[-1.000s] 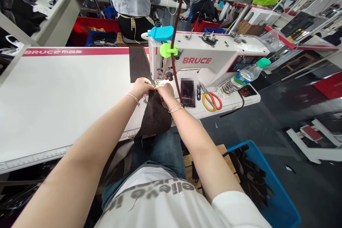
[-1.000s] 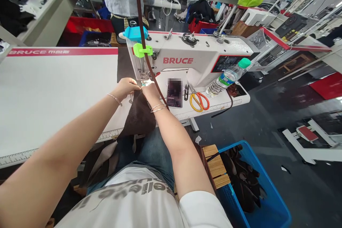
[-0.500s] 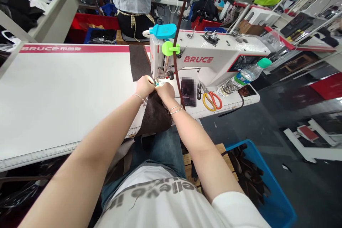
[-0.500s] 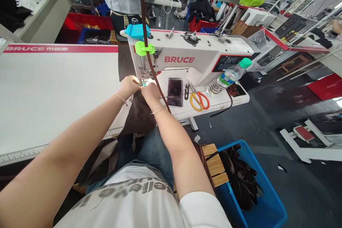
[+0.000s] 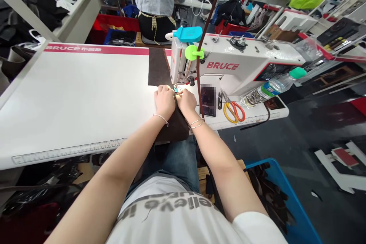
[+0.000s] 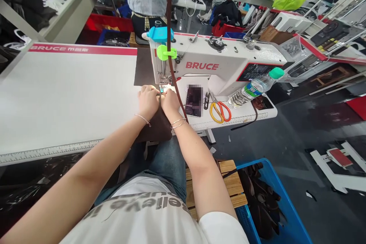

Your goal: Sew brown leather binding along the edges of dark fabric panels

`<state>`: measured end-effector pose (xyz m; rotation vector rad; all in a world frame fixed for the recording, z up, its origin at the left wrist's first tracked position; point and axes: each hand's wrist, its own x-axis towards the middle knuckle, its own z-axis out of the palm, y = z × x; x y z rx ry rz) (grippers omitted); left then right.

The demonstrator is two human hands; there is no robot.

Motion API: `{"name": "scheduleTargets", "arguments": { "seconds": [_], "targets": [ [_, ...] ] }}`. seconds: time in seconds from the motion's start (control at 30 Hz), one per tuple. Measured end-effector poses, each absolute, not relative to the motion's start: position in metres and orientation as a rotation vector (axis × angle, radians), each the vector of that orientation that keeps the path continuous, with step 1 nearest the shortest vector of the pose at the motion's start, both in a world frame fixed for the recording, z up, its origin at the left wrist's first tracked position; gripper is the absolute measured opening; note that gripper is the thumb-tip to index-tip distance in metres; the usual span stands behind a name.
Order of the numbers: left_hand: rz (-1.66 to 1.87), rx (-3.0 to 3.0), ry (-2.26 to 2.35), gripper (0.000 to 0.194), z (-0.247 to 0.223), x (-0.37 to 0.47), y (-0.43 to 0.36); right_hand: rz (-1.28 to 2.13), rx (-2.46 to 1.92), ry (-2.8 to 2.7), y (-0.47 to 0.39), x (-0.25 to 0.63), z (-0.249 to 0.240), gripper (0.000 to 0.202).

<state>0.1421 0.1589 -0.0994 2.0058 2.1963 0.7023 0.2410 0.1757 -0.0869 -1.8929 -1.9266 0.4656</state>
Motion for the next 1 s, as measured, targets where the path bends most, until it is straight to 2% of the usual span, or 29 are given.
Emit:
{"name": "scheduleTargets", "arguments": {
  "seconds": [0.1, 0.33, 0.5, 0.7, 1.0],
  "targets": [
    [0.582, 2.125, 2.117, 0.030, -0.102, 0.144, 0.155, 0.444, -1.825, -1.971, 0.171, 0.245, -0.091, 0.019],
    [0.567, 2.247, 2.029, 0.040, -0.110, 0.151, 0.127, 0.463, -1.750, -2.001, 0.160, 0.255, -0.092, 0.024],
    [0.445, 2.395, 1.899, 0.051, -0.113, 0.136, 0.121, 0.591, -1.703, -1.943, 0.146, 0.265, -0.087, 0.020],
    [0.324, 2.602, 1.636, 0.053, -0.112, 0.104, 0.130, 0.618, -1.613, -1.882, 0.118, 0.274, -0.089, 0.027],
    [0.303, 2.691, 1.472, 0.052, -0.108, 0.098, 0.136, 1.227, -1.481, -1.557, 0.077, 0.279, -0.099, 0.028]
  ]
}}
